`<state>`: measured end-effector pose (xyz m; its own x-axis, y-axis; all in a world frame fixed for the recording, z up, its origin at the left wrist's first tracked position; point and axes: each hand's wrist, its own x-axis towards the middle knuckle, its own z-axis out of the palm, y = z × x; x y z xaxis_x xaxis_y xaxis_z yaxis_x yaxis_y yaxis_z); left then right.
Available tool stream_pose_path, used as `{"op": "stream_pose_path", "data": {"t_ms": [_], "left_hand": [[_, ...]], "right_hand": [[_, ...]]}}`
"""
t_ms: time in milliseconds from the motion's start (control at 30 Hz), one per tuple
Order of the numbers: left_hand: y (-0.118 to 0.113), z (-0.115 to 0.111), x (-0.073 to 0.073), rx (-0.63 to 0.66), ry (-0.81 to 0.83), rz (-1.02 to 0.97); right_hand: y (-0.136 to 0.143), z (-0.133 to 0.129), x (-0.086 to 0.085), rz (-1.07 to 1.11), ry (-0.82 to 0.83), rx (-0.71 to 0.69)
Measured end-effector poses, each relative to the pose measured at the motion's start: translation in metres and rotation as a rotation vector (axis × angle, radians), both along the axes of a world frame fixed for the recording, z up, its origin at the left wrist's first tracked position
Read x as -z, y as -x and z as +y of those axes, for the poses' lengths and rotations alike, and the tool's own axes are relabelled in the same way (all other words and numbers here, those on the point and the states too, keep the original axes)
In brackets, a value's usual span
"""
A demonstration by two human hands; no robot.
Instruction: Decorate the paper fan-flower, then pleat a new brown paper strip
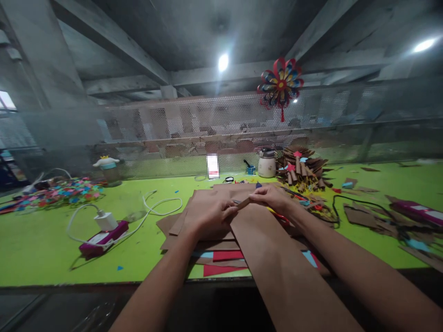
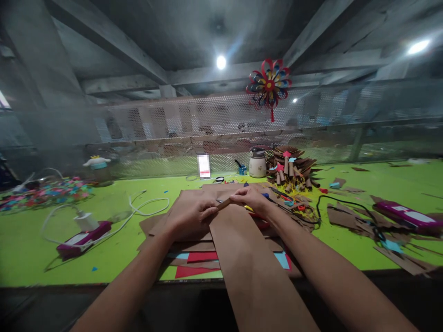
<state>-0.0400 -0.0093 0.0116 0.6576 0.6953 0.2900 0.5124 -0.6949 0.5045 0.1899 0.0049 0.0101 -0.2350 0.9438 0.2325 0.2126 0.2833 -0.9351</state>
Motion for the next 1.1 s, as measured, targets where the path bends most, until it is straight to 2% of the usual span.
{"op": "stream_pose_path", "data": {"t_ms": [100, 267, 433, 600, 700, 900, 1100], "left_hand": [[0.002, 0.000, 0.001, -0.031, 0.001, 0.023], [0.003, 0.006, 0.000, 0.011, 0.006, 0.027], [0.003, 0.012, 0.000, 0.135, 0.218, -0.013], [0.000, 0.010, 0.007, 0.123, 0.415, -0.129], [-0.001, 0.009, 0.006, 0.115, 0.501, -0.161], [0.000, 0.004, -0.005, 0.059, 0.419, -0.121], [-0.001, 0.004, -0.006, 0.144, 0.550, -0.156]], "right_hand": [[0.002, -0.003, -0.003, 0.000, 0.003, 0.025], [0.000, 0.003, 0.002, 0.142, 0.100, -0.088], [-0.002, 0.005, 0.004, 0.151, 0.083, -0.051], [-0.003, 0.002, 0.000, 0.025, 0.029, 0.035], [-0.004, 0.001, -0.002, -0.027, -0.006, 0.059], [-0.004, 0.003, 0.001, -0.014, -0.013, 0.080], [-0.013, 0.012, 0.009, 0.041, 0.017, -0.004]]}}
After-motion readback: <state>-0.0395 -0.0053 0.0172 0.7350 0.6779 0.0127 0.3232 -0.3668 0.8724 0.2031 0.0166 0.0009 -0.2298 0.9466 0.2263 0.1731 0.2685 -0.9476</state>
